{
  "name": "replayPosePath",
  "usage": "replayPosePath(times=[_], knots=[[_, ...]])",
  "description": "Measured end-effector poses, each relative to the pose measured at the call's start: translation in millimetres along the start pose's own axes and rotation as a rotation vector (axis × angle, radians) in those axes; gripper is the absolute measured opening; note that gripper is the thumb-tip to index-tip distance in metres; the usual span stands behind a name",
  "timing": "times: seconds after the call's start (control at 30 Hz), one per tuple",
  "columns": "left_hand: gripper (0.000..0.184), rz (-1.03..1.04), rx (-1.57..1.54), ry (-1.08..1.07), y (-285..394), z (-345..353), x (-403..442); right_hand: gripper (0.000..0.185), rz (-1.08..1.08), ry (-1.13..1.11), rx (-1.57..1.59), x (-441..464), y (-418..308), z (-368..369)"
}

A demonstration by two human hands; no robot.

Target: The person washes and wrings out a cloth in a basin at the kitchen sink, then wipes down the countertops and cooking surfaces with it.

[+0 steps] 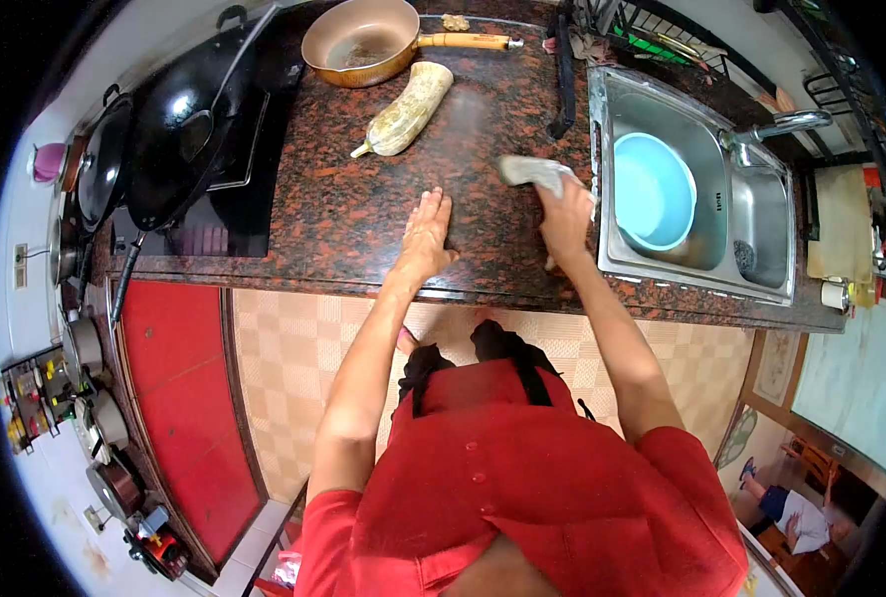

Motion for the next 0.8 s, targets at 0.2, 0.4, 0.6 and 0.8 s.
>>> replayPosePath(times=[0.2, 0.4, 0.6, 0.8], knots=[[0.091, -0.067, 0.09, -0.102, 6.1, 3.0, -1.4, 0.037, -0.09, -0.002, 0.035, -21.0, -59.7, -1.4], [0.089, -0.046, 0.05, -0.09, 4.0, -1.4, -3.3, 0.036, 0.117, -0.199, -0.069, 54.4, -28.3, 19.9], [0.09, -0.039, 0.033, -0.108, 4.2, 1.2, -5.1, 0.03, 0.054, -0.208, -0.001, 27.3, -39.8, 18.7], [0.079, 0.069, 0.11, 0.109, 0.9, 8.5, -5.5, 0.039, -0.147, -0.278, 0.197, -107.5, -79.6, -28.8]])
Point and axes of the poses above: each hand's wrist, its own x-axis towards the middle knuckle, its own z-axis out of the palm, y = z × x, the point moved 7 cm from there along x, towards the middle knuckle, and after that the axes turned 1 degree about x, right-handed, at the moved point
